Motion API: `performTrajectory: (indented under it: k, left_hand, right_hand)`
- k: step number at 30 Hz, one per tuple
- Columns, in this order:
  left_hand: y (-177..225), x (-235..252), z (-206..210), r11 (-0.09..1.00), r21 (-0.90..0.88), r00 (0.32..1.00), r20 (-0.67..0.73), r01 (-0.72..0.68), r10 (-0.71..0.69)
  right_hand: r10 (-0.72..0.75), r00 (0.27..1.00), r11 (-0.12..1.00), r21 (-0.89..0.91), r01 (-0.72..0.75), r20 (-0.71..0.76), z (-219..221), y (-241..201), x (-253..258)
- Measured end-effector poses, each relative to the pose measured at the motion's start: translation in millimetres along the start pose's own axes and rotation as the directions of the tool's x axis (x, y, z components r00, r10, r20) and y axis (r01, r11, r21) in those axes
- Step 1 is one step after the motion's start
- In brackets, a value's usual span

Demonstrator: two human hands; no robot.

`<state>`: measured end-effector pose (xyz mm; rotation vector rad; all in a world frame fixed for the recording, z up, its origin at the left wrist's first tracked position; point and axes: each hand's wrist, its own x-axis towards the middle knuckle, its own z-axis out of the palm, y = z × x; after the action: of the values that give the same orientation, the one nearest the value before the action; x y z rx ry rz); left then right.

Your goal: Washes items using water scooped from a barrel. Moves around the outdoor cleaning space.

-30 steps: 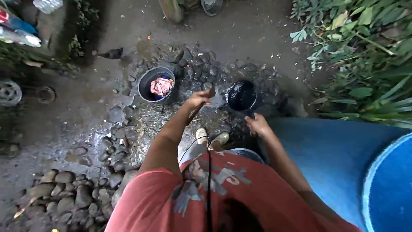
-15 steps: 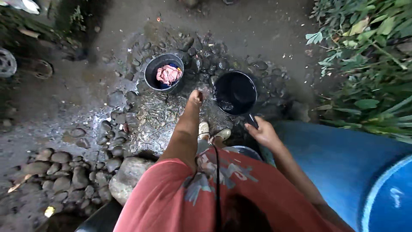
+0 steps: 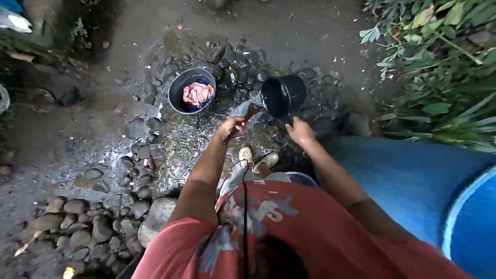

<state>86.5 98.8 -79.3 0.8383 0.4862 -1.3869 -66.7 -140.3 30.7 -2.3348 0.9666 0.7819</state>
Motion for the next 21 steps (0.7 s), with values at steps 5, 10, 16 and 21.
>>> performTrajectory:
  k: [5, 10, 16, 21]
  left_hand:
    - [-8, -12, 18, 0.607, 0.795, 0.938, -0.216, 0.006, 0.273]
    - [2, 13, 49, -0.093, 0.996, 0.918, 0.037, 0.0, 0.394]
    - [14, 42, 84, -0.202, 0.977, 0.897, 0.145, -0.064, 0.417]
    - [9, 48, 120, 0.329, 0.913, 0.921, 0.106, -0.239, 0.374]
  right_hand:
    - [0.027, 1.0, 1.0, -0.011, -0.027, 0.008, -20, 16, 13]
    - [0.023, 1.0, 0.998, -0.063, -0.024, -0.016, -33, 22, 4]
    - [0.119, 0.976, 0.975, -0.166, -0.149, -0.182, -68, 62, -1]
    - [0.271, 0.77, 0.957, 0.079, -0.278, -0.578, -134, 212, -57]
